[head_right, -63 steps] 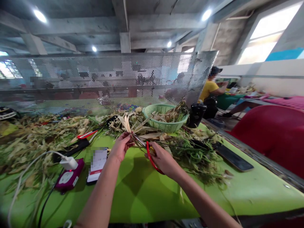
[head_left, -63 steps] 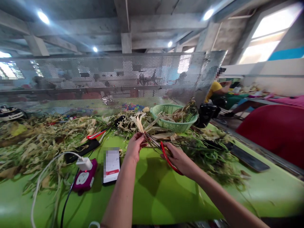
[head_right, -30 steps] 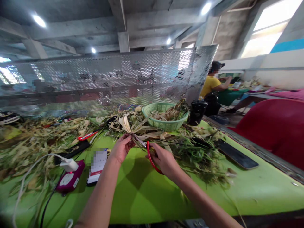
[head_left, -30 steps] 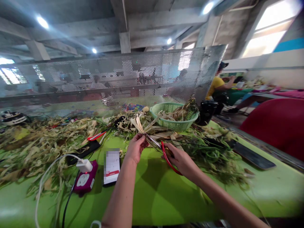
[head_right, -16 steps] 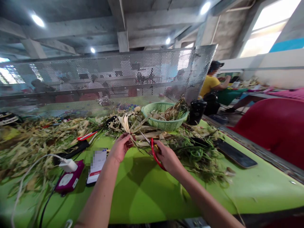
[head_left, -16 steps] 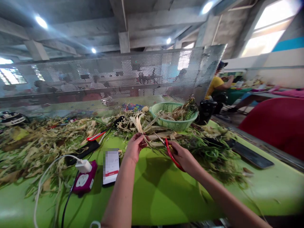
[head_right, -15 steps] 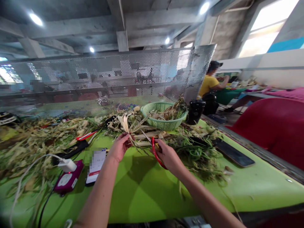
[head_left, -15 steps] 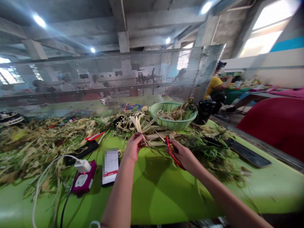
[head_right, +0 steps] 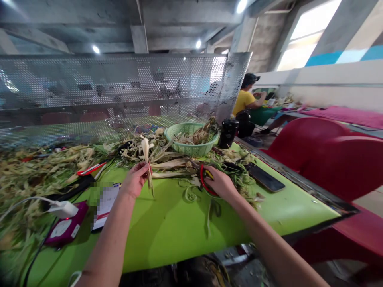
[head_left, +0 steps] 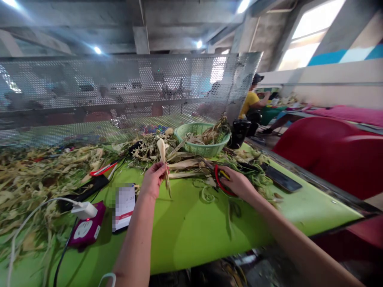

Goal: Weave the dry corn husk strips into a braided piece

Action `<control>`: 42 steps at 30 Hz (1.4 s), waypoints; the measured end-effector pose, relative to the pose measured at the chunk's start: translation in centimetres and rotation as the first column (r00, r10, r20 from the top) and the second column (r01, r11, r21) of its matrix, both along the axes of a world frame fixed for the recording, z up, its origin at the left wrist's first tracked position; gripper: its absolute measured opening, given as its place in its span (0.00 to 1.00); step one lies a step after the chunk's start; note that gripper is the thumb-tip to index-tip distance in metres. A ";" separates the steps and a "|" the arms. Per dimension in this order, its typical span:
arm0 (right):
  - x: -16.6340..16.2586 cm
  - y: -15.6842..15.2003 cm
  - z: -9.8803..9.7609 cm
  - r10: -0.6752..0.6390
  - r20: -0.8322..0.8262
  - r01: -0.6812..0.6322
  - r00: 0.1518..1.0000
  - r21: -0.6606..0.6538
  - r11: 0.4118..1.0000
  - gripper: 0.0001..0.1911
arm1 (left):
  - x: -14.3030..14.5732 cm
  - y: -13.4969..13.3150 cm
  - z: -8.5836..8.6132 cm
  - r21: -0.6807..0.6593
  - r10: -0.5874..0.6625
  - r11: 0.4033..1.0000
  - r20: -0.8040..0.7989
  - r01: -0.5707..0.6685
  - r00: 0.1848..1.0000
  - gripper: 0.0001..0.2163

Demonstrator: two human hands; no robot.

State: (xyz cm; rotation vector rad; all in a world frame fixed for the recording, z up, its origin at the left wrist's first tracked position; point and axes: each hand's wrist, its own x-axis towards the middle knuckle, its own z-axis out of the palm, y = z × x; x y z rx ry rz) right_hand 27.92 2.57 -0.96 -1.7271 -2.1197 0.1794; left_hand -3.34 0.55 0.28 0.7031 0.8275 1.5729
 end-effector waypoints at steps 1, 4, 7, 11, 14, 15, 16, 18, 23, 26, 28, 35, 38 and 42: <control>0.2 0.3 -0.1 -0.002 0.024 0.002 1.000 0.019 1.000 0.25 | 0.0 0.0 -0.1 -0.002 0.001 1.000 -0.003 -0.001 1.000 0.14; 0.6 1.0 0.0 -0.015 0.130 0.005 0.991 0.078 0.997 0.25 | 0.1 0.2 -0.4 -0.006 -0.020 1.000 -0.032 0.020 0.999 0.15; 0.7 1.1 0.8 -0.060 0.260 0.045 0.964 0.063 0.997 0.24 | 0.2 0.2 -0.6 0.002 -0.044 0.999 -0.082 0.045 0.996 0.15; -0.2 0.0 3.0 -0.073 0.394 0.088 0.916 -0.021 0.996 0.22 | 0.8 0.1 -0.3 0.040 -0.025 0.999 -0.156 0.032 0.987 0.15; -1.9 -1.2 5.6 -0.049 0.334 0.000 0.941 0.145 0.989 0.20 | 1.8 -0.2 0.1 0.060 0.001 0.998 -0.219 0.012 0.976 0.12; -2.7 -1.5 6.5 -0.016 0.269 -0.044 0.963 0.219 0.975 0.19 | 2.1 -0.2 0.2 0.066 0.009 0.998 -0.237 0.007 0.972 0.12; -3.5 -1.7 7.3 0.036 0.180 -0.084 0.983 0.269 0.960 0.18 | 2.5 -0.3 0.3 0.073 0.013 0.997 -0.250 0.006 0.968 0.11; -5.3 -1.7 8.3 0.215 -0.042 -0.198 0.976 0.255 0.946 0.16 | 3.2 -0.5 0.4 0.078 0.009 0.997 -0.279 0.013 0.960 0.10; -9.3 0.1 7.1 0.381 -0.525 -0.380 0.761 0.114 0.918 0.19 | 4.2 -0.6 0.1 0.107 0.062 0.994 -0.458 -0.014 0.887 0.06; -10.4 1.3 5.5 0.337 -0.683 -0.364 0.648 0.111 0.925 0.20 | 4.3 -0.7 -0.2 0.139 0.068 0.990 -0.548 0.011 0.834 0.06; -10.5 1.8 4.7 0.301 -0.766 -0.354 0.567 0.103 0.929 0.20 | 4.3 -0.7 -0.4 0.129 0.018 0.989 -0.590 0.073 0.807 0.07; -9.3 2.0 3.3 0.207 -0.855 -0.358 0.476 0.026 0.933 0.25 | 5.2 -1.3 -0.9 0.068 -0.087 0.984 -0.627 0.166 0.774 0.10; -9.1 1.6 3.2 0.237 -0.817 -0.351 0.525 0.046 0.935 0.24 | 5.5 -1.3 -1.1 0.055 -0.067 0.991 -0.592 0.123 0.803 0.12; -9.3 0.6 3.6 0.388 -0.703 -0.371 0.595 0.188 0.909 0.16 | 5.9 -1.3 -1.0 0.030 -0.029 0.999 -0.405 0.045 0.914 0.13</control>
